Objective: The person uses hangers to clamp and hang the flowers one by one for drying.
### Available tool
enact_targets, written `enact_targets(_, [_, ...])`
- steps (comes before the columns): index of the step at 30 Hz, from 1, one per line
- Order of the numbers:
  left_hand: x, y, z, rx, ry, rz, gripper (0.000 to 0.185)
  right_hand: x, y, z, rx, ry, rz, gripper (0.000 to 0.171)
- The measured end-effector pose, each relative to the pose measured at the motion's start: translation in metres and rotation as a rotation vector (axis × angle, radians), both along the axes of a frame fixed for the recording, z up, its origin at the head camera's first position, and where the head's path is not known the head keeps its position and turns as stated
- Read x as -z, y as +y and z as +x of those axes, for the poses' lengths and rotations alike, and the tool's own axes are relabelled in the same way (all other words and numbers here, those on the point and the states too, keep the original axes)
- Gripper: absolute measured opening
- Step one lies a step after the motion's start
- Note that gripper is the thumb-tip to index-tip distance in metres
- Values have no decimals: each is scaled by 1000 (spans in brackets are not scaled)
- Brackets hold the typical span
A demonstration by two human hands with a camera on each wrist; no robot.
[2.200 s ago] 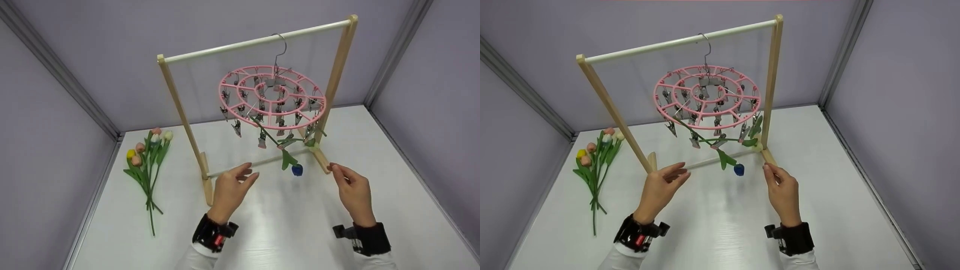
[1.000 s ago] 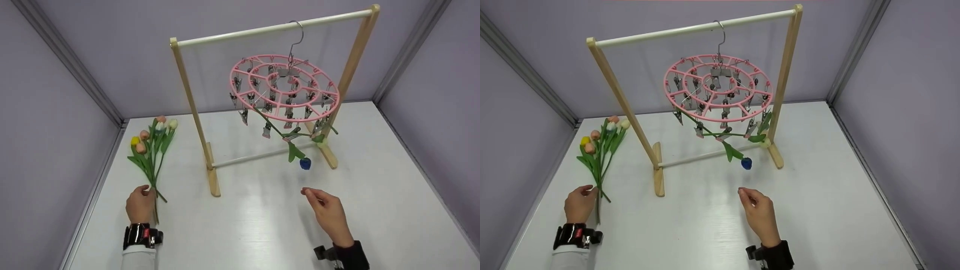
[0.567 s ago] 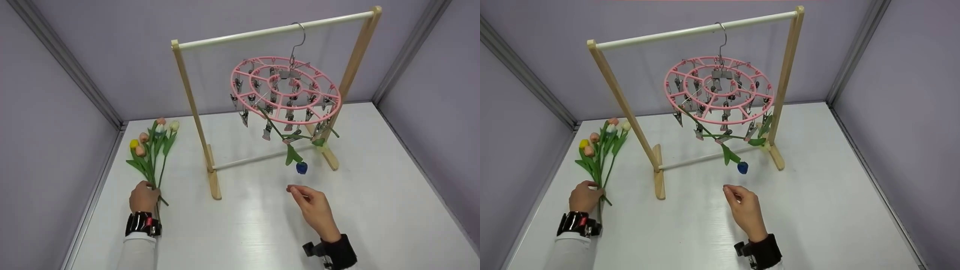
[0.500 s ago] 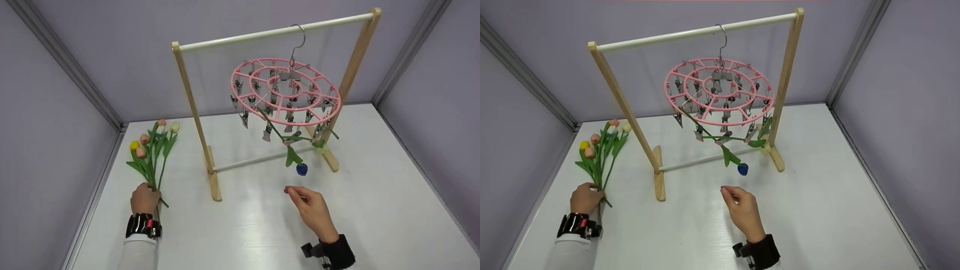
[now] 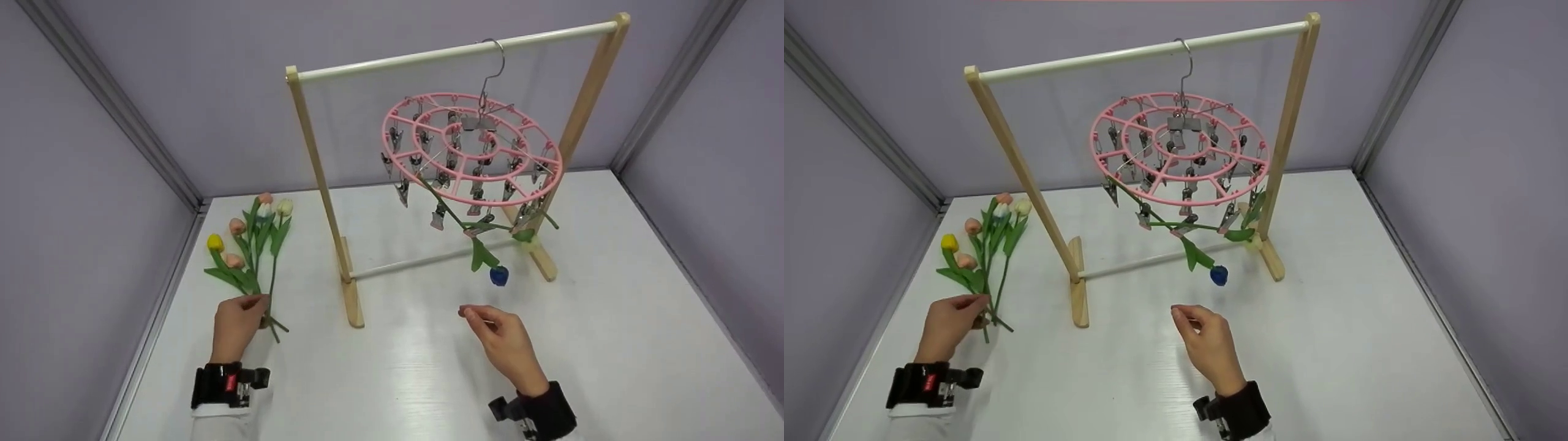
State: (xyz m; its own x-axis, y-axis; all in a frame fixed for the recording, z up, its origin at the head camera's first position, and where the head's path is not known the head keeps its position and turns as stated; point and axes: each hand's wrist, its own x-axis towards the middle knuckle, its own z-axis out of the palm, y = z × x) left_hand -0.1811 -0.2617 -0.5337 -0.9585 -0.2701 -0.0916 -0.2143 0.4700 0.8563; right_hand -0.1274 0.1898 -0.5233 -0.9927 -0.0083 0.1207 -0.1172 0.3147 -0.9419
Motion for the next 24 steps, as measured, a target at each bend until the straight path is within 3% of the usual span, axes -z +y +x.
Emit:
enact_targets(4, [-21,10,2,10,96,116,30,-2,-3,-1,-17,15,-2,20])
enact_targets(8, [-36,19,5,6,282,97,27,-5,-6,-2,-47,40,-4,21])
enact_targets(14, [-55,34,10,-27,695,-124,18,-8,-8,-3,-74,89,43,22])
enact_targets(17, [-67,41,15,-27,862,-244,16,-9,-10,-3,-82,100,68,21])
enact_targets(20, [-80,50,22,-18,949,-268,14,-13,-12,-2,-91,128,89,20])
enact_targets(24, [-97,64,33,15,995,-232,15,-18,-16,-1,-112,186,95,18])
